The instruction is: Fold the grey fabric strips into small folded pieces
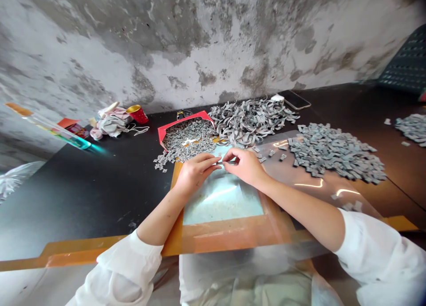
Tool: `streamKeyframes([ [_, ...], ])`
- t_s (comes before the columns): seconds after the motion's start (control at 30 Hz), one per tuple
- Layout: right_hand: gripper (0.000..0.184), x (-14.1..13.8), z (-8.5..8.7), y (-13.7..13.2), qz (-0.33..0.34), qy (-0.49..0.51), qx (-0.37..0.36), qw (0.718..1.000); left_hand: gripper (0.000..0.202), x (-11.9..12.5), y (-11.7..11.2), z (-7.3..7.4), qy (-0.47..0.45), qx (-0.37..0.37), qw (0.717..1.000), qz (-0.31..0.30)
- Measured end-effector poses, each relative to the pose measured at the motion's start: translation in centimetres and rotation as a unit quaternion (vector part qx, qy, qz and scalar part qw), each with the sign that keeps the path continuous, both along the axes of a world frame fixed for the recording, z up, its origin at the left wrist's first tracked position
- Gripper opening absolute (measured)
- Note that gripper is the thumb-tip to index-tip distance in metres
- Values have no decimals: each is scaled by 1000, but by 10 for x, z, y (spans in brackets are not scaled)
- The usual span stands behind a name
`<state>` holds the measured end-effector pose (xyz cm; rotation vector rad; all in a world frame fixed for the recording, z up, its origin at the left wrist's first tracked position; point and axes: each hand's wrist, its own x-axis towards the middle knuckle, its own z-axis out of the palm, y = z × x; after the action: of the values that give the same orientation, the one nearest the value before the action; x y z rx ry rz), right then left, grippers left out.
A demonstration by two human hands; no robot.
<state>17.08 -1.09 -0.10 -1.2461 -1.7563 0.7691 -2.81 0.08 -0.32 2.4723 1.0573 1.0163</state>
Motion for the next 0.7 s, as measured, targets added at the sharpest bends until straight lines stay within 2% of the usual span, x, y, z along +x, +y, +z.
streamKeyframes([
  [0.23, 6, 1, -2, 1, -9, -25, -21, 999, 31, 2, -3, 3, 97, 32, 995, 12],
  [0.37, 5, 1, -2, 1, -19, -31, -18, 999, 30, 0, -1, 0, 92, 44, 995, 7],
  [0.7, 7, 3, -8, 8, 18, 11, -58, 998, 29, -1, 2, -2, 62, 17, 998, -11],
])
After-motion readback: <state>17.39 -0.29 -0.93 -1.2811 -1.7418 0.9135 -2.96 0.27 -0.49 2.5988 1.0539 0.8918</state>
